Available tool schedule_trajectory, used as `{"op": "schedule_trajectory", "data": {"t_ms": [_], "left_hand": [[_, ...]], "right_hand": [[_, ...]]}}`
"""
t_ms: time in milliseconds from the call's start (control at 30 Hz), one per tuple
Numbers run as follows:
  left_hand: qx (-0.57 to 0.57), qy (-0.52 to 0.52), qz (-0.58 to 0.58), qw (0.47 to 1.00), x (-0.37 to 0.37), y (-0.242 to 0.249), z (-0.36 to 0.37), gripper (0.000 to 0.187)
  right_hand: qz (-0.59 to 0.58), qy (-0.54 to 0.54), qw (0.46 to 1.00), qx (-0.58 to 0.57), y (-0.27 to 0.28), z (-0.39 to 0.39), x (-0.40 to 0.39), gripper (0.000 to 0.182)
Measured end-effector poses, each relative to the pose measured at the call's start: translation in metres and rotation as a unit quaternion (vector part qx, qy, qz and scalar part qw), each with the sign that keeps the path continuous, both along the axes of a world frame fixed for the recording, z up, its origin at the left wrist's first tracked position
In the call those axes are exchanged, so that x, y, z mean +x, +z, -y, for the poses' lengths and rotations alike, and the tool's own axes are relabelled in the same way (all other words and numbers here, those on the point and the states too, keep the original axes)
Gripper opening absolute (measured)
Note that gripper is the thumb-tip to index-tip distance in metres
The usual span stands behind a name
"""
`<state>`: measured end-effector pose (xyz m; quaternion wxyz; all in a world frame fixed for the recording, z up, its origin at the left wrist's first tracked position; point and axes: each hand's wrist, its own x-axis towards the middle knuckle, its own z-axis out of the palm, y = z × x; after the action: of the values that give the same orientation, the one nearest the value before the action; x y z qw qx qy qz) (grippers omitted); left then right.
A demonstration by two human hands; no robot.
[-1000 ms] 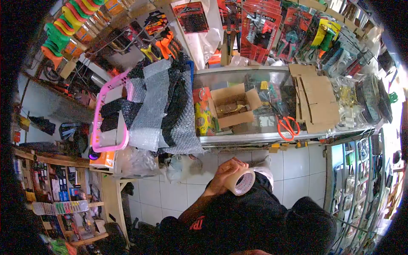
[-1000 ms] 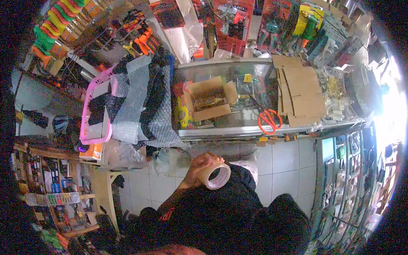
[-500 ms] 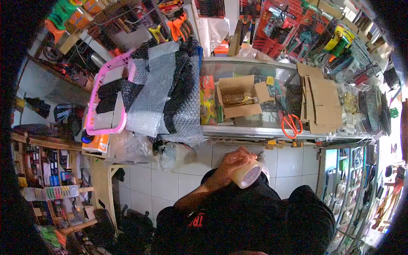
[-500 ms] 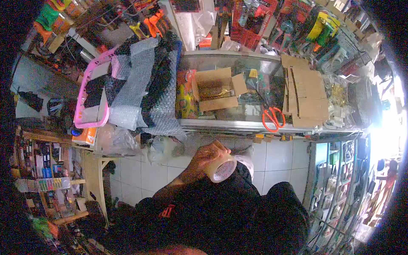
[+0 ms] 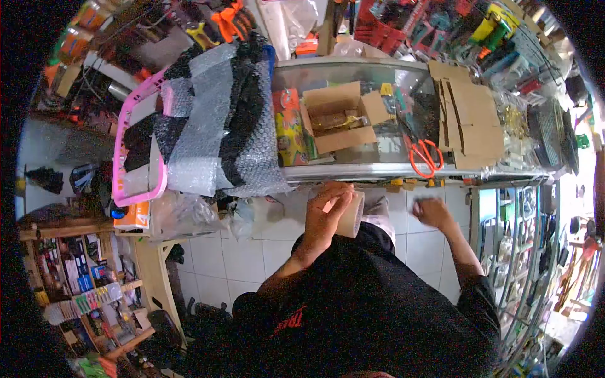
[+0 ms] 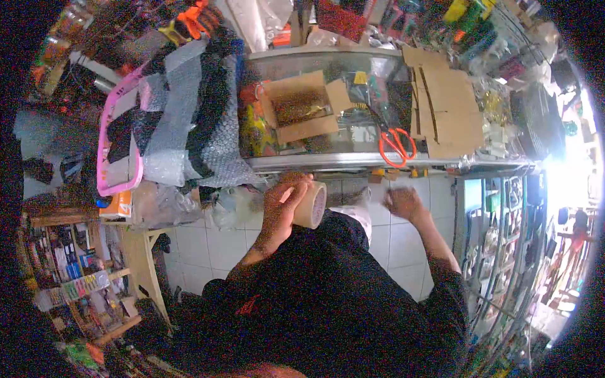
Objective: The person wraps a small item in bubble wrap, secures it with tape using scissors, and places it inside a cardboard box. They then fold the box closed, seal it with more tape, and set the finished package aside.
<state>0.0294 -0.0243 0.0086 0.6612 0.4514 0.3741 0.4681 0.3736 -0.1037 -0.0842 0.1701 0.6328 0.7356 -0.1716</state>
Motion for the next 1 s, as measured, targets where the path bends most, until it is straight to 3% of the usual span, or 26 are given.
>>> {"op": "schedule_trajectory", "data": {"t_ms": [33, 100, 133, 167, 233, 333, 433, 633, 833, 900, 1000], "left_hand": [[-0.022, -0.003, -0.004, 1.0, 0.004, 0.001, 0.004, 0.013], [-0.045, -0.012, -0.035, 0.998, 0.009, 0.001, 0.012, 0.016], [-0.045, -0.02, -0.062, 0.997, 0.01, 0.001, 0.016, 0.017], [-0.043, -0.03, -0.088, 0.995, 0.01, 0.0, 0.019, 0.018], [-0.012, -0.046, -0.09, 0.995, 0.004, -0.006, 0.026, 0.019], [-0.021, -0.056, -0.135, 0.989, -0.002, -0.004, 0.032, 0.017], [0.036, -0.097, -0.232, 0.967, -0.013, -0.005, 0.029, 0.016], [0.128, -0.097, -0.292, 0.943, -0.018, 0.003, 0.019, 0.016], [0.088, -0.146, -0.266, 0.949, -0.008, -0.007, 0.011, 0.018], [0.006, -0.159, -0.205, 0.966, -0.001, -0.003, 0.01, 0.018], [0.018, -0.221, -0.219, 0.95, -0.001, 0.001, 0.002, 0.026]], "right_hand": [[-0.197, -0.112, 0.972, 0.067, 0.054, -0.026, -0.033, 0.033], [-0.477, -0.125, 0.867, 0.071, 0.096, -0.037, -0.084, 0.025], [-0.527, -0.167, 0.833, 0.021, 0.1, -0.03, -0.106, 0.02], [-0.595, -0.167, 0.785, 0.044, 0.106, -0.024, -0.127, 0.021], [-0.557, -0.197, 0.805, 0.053, 0.129, -0.023, -0.148, 0.022], [-0.484, -0.08, 0.836, 0.244, 0.11, -0.035, -0.15, 0.022], [-0.527, 0.025, 0.822, 0.216, 0.102, -0.041, -0.141, 0.022], [-0.637, -0.109, 0.761, 0.066, 0.088, -0.039, -0.147, 0.02], [-0.573, -0.103, 0.801, 0.142, 0.091, -0.03, -0.141, 0.018], [-0.569, -0.13, 0.8, 0.138, 0.098, -0.024, -0.139, 0.018], [-0.595, -0.189, 0.771, 0.129, 0.096, -0.015, -0.14, 0.017]]}}
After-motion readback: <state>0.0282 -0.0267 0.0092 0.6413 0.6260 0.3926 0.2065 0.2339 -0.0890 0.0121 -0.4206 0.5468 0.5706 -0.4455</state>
